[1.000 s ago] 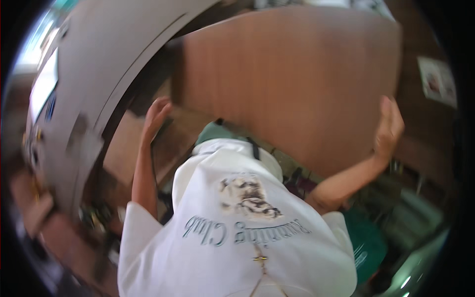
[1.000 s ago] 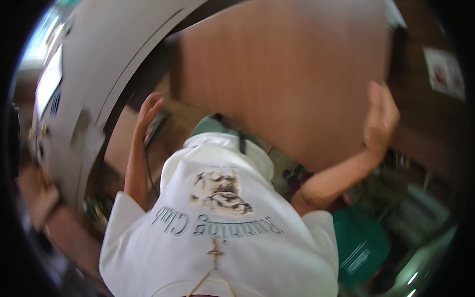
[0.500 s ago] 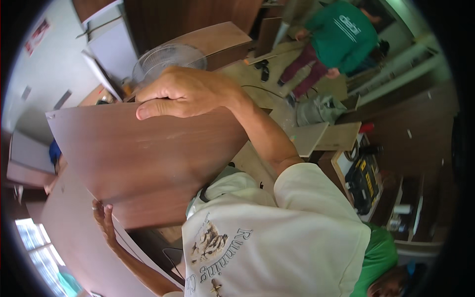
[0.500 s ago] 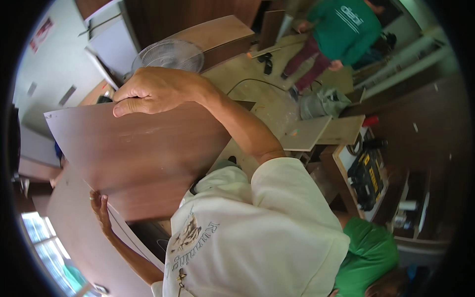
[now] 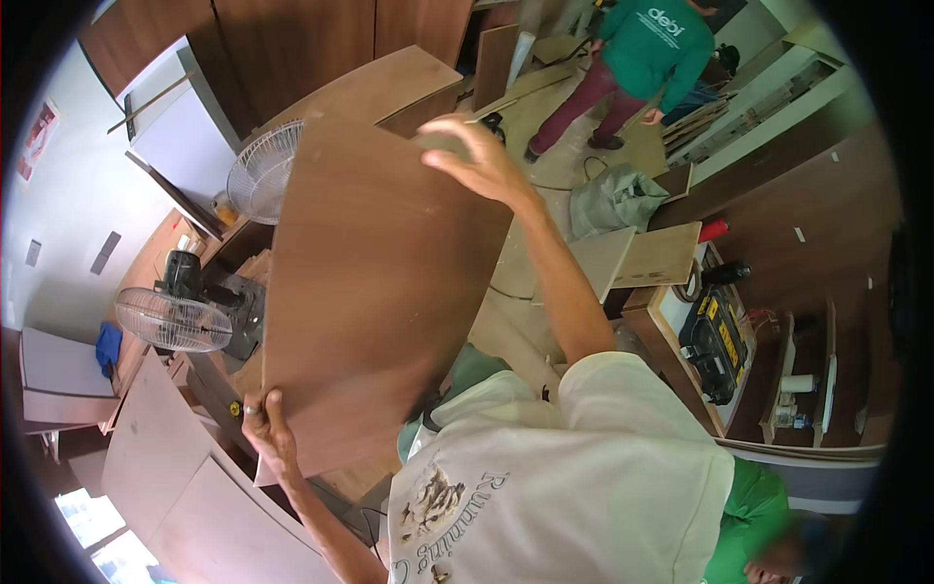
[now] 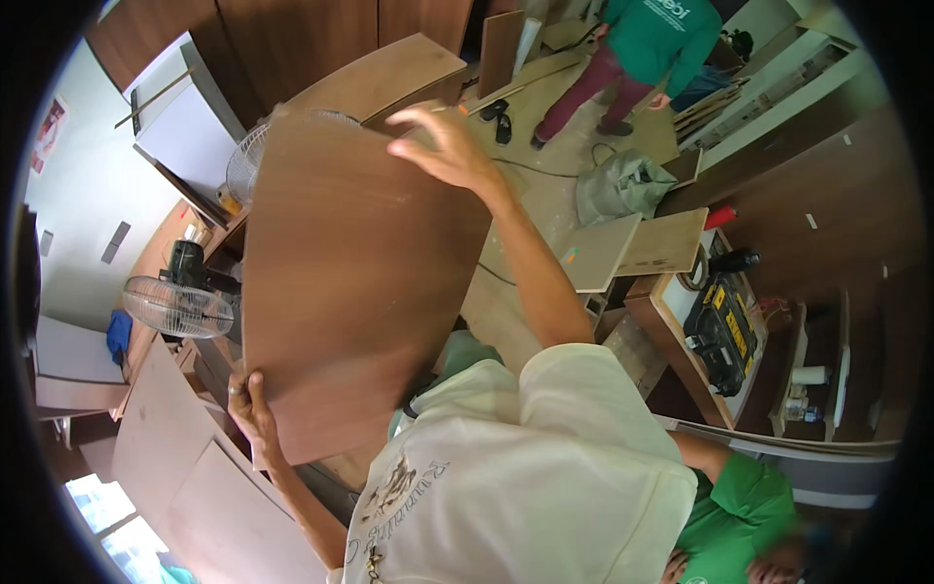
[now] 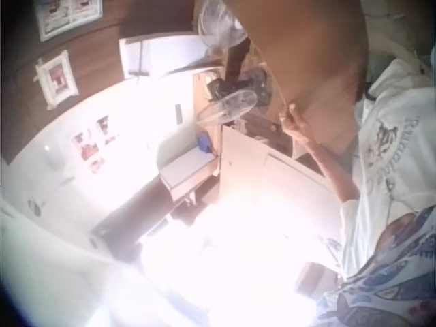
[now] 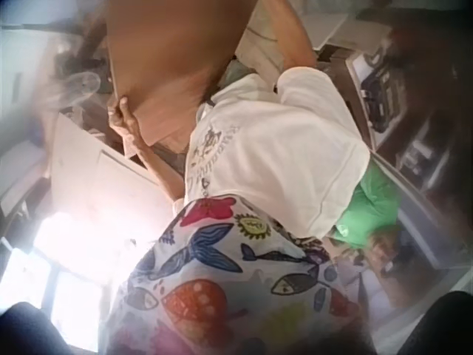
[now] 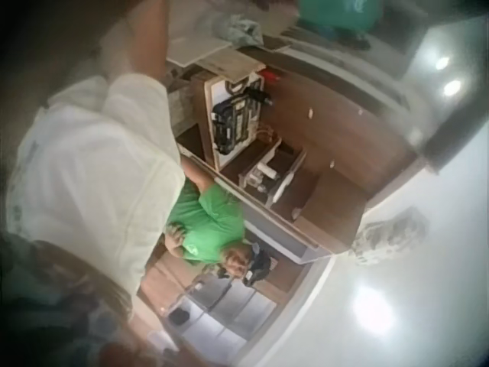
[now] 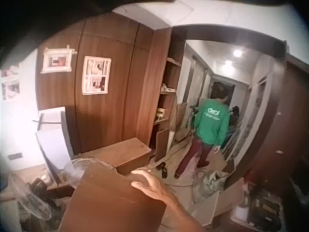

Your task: The person sands the edge of a curved wooden panel with a sanding block, then positions the panel into a wooden frame and marks it with a pencil.

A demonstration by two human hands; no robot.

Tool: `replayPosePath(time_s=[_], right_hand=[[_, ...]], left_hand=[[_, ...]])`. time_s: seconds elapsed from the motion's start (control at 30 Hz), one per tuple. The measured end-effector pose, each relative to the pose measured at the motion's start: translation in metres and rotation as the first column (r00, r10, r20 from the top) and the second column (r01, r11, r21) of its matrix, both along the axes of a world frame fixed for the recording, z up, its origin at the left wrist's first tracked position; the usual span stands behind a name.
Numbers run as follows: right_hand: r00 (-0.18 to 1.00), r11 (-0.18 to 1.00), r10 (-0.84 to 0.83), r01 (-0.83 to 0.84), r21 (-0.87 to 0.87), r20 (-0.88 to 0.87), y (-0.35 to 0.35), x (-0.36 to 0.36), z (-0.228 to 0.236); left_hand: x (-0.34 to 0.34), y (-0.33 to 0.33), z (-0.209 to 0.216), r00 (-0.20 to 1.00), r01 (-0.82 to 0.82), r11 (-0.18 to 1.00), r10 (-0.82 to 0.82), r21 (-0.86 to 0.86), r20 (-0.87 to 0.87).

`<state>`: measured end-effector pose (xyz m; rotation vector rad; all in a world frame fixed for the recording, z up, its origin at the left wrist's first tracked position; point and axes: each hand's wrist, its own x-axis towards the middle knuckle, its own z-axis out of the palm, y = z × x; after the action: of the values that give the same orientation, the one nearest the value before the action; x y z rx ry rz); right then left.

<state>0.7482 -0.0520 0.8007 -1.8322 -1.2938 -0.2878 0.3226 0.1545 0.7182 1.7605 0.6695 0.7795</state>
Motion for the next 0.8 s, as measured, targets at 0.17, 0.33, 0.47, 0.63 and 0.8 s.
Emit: replayPosePath(time_s=[0.17, 0.33, 0.47, 0.63, 0.8], right_hand=[[0.635, 0.618, -0.53, 0.743, 0.257, -0.562, -0.146, 0.004, -0.13], [0.07, 0.843, -0.212, 0.517, -0.146, -0.975, -0.222, -0.026, -0.293], [-0.167, 0.969, 0.125, 0.231, 0.084, -0.978, -0.21, -0.001, -0.337], [-0.326, 0.916, 0.324, 0.342, 0.209, -0.888, -0.314, 0.12, -0.413], [-0.246, 0.81, 0.512, 0.457, 0.367, -0.823, -0.395, 0.23, -0.368]], left_hand=[[0.068, -0.03, 0.012, 0.998, -0.037, 0.983, 0.046, 0.178, -0.048], [0.148, -0.065, 0.013, 0.994, -0.014, 0.988, 0.03, 0.154, -0.103], [0.223, -0.109, 0.022, 0.974, -0.007, 0.975, 0.057, 0.221, -0.218], [0.366, -0.186, 0.03, 0.99, 0.06, 0.943, -0.013, 0.328, -0.143], [0.508, -0.277, 0.033, 0.984, 0.161, 0.967, -0.14, 0.199, -0.114]])
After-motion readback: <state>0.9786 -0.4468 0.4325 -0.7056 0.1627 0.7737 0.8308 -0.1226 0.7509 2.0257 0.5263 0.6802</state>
